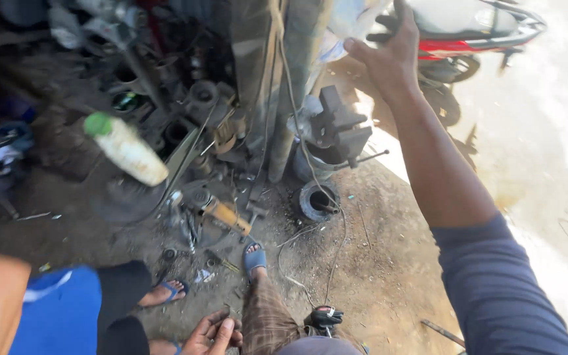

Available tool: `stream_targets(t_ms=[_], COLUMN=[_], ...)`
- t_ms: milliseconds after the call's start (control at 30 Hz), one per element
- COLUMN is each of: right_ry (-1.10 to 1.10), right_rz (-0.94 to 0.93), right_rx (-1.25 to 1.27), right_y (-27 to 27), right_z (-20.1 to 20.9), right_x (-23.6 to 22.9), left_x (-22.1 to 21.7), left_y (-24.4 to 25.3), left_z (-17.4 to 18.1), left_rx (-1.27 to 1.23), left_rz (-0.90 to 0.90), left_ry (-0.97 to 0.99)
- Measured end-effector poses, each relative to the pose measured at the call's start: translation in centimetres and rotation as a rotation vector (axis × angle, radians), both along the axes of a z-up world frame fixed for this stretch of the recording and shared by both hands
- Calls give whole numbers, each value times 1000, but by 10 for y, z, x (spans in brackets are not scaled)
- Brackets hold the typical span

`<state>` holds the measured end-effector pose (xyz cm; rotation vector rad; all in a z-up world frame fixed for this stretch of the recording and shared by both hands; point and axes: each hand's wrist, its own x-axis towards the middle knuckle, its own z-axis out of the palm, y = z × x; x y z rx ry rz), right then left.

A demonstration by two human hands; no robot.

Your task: The person grinds a small metal ring using an angle grinder, then hammers the ring on a metal lathe bed to shape it. They inspect the ring, pick up a hammer, and continue hammering the ring on the lathe. Finally, they reattach a grinding disc to the angle grinder.

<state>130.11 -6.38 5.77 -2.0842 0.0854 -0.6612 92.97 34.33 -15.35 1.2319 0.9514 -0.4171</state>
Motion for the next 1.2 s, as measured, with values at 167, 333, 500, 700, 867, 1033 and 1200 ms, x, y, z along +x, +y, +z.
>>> stream_targets(t_ms=[167,333,500,700,867,1033,1200], right_ry=[27,-273,-281,-478,-465,-364,-516], right_rz=[-47,16,258,203,197,394,269], right_rx=[29,64,-70,-318,-358,-270,-362], right_y=[8,6,-25,-20,-50,-76,-68], right_z=[11,17,22,27,22,35,32], right_x=[89,98,98,105,103,100,104], left_x=[120,197,229,233,195,95,18], left_y=[22,25,15,-48,-101,-183,-269], left_z=[26,31,0,20,26,18,57], left_rx=[-67,-60,-105,112,189,317,270], left_rz=[-87,-266,-273,-209,-35,290,487], left_ry=[160,275,266,28,-62,-75,140])
